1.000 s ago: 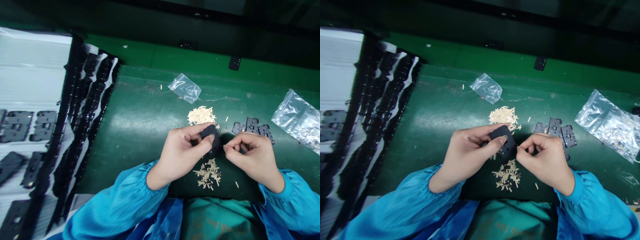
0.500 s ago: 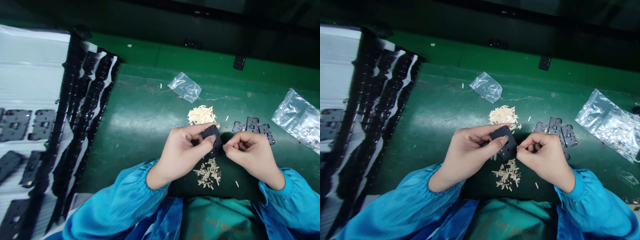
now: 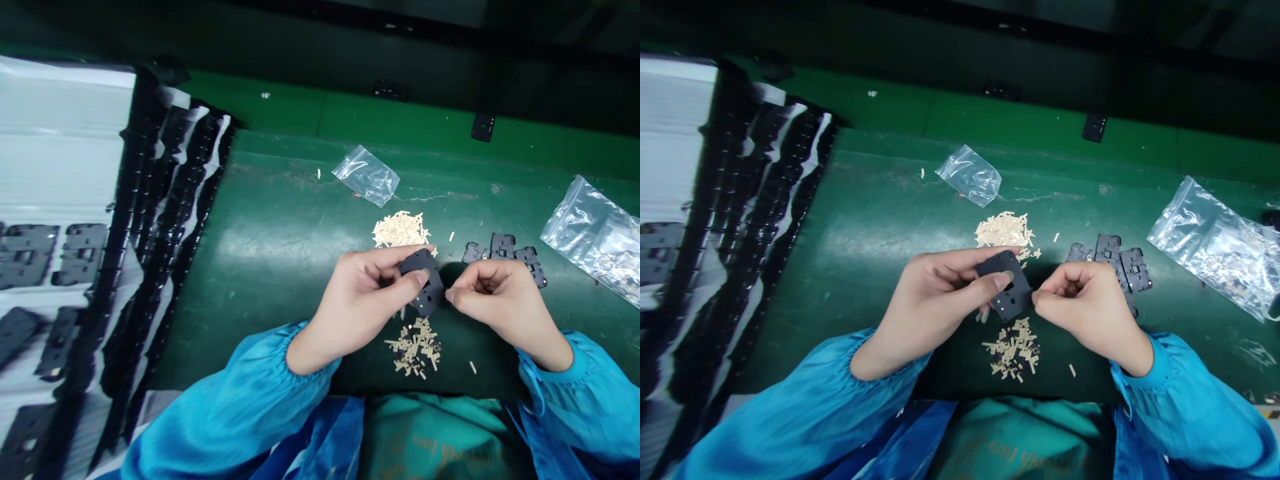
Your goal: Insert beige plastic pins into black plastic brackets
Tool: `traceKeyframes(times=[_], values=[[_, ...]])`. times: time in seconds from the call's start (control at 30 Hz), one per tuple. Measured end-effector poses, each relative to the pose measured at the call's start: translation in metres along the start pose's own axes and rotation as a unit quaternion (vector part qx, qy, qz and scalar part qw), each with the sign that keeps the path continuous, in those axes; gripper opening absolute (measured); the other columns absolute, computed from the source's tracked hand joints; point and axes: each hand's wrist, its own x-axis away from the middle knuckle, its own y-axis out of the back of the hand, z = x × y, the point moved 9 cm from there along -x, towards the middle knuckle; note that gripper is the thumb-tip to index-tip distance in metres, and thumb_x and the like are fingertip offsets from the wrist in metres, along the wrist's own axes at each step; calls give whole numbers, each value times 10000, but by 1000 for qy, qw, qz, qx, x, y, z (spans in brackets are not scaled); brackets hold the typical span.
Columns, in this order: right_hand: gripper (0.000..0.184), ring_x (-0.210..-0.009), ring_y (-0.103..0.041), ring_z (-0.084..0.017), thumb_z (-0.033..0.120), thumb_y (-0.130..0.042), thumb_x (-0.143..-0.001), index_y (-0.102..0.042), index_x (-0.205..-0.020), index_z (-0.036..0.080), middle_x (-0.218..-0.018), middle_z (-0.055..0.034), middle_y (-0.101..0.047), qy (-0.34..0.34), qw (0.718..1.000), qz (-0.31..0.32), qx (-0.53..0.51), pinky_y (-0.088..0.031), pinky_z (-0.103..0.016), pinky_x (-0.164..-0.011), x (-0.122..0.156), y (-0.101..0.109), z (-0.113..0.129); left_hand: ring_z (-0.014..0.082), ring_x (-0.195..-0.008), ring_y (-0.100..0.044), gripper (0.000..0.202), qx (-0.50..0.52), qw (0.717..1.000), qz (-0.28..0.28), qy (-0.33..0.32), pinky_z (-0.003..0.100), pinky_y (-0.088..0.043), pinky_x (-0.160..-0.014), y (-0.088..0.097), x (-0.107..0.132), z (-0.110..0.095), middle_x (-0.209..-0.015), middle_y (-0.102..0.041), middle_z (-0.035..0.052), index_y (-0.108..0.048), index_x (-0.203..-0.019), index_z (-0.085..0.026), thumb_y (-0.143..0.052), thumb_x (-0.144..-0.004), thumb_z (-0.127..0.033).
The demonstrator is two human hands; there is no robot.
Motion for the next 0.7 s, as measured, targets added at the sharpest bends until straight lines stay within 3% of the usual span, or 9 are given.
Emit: traceKeyframes(times=[0.2, 0.43, 0.7], values=[[121, -514, -490, -94, 253, -756, -644, -709, -574, 166, -555, -6, -637, -20, 1000, 15, -14, -374, -219, -481, -1, -2, -2, 65, -421, -493, 338, 24, 999, 25, 21, 160, -424, -414, -2, -1, 6, -569, -661, -11, -819, -1111, -146, -738, -789, -209], [107, -503, -358, -81, 253, -740, -697, -729, -628, 173, -495, 54, -455, 1, 999, 18, 46, -259, -232, -467, 2, 1, -2, 61, -423, -513, 342, 26, 999, 31, 29, 146, -438, -422, 0, -3, 12, -561, -671, -13, -819, -1130, -163, -767, -794, -203], [171, -513, -389, -90, 307, -780, -690, -702, -615, 173, -513, 36, -505, 4, 999, -8, 41, -278, -241, -473, -1, 10, -1, 45, -404, -497, 306, 55, 998, 19, 20, 133, -435, -412, 5, -3, 10, -558, -677, -33, -839, -1078, -227, -780, -786, -153]])
